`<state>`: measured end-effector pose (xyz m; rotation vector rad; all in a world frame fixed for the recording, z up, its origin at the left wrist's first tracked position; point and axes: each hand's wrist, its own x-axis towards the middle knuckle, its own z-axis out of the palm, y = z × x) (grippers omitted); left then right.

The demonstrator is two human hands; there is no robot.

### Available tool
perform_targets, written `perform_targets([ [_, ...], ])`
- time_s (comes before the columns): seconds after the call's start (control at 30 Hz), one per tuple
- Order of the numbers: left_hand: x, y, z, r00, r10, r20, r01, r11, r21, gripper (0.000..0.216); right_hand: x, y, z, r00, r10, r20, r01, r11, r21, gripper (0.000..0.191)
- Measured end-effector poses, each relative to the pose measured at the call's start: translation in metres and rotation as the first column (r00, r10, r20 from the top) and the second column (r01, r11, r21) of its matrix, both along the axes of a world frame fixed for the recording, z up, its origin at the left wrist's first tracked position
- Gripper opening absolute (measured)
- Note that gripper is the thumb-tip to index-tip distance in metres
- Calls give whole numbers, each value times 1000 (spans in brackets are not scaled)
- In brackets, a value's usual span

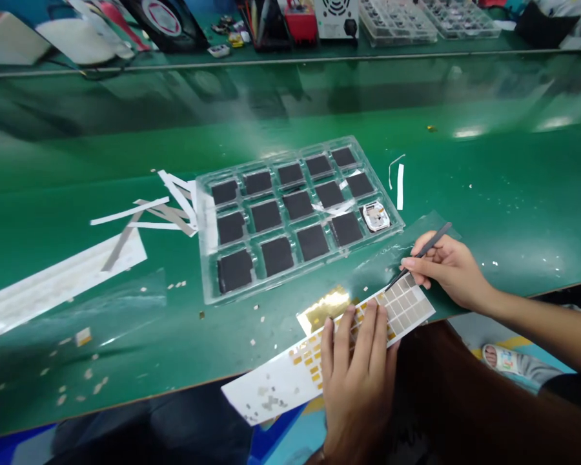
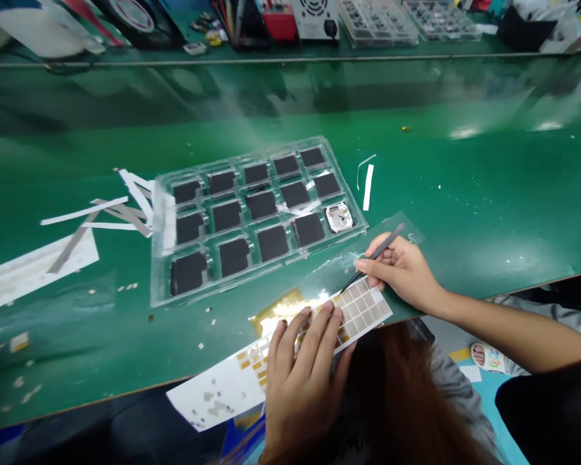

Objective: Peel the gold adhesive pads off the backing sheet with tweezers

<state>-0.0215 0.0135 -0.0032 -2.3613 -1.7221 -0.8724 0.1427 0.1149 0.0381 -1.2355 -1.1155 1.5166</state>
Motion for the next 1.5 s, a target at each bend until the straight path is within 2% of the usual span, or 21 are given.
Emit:
perform_targets([
  [0.4,-2,0,2,1000,-9,9,9,1000,-11,44,-3,3,6,997,50,65,-49,999,-15,29],
  [0.93,-9,2,6,990,-75,-121,75,997,-11,44,-1,6,4,992,83,94,-80,996,-38,27],
  [1.17,-4,3,6,993,-39,-110,39,999,0,35,-2,6,6,992,89,93,-86,996,-38,27],
  [1.3,-2,4,6,992,-22,-126,24,1000,18,31,-2,8,3,994,88,64,-84,995,-58,28],
  [1.5,-1,-1,5,997,-8,-79,9,1000,10,30,5,9,8,995,-1,-100,-6,998,-63,26],
])
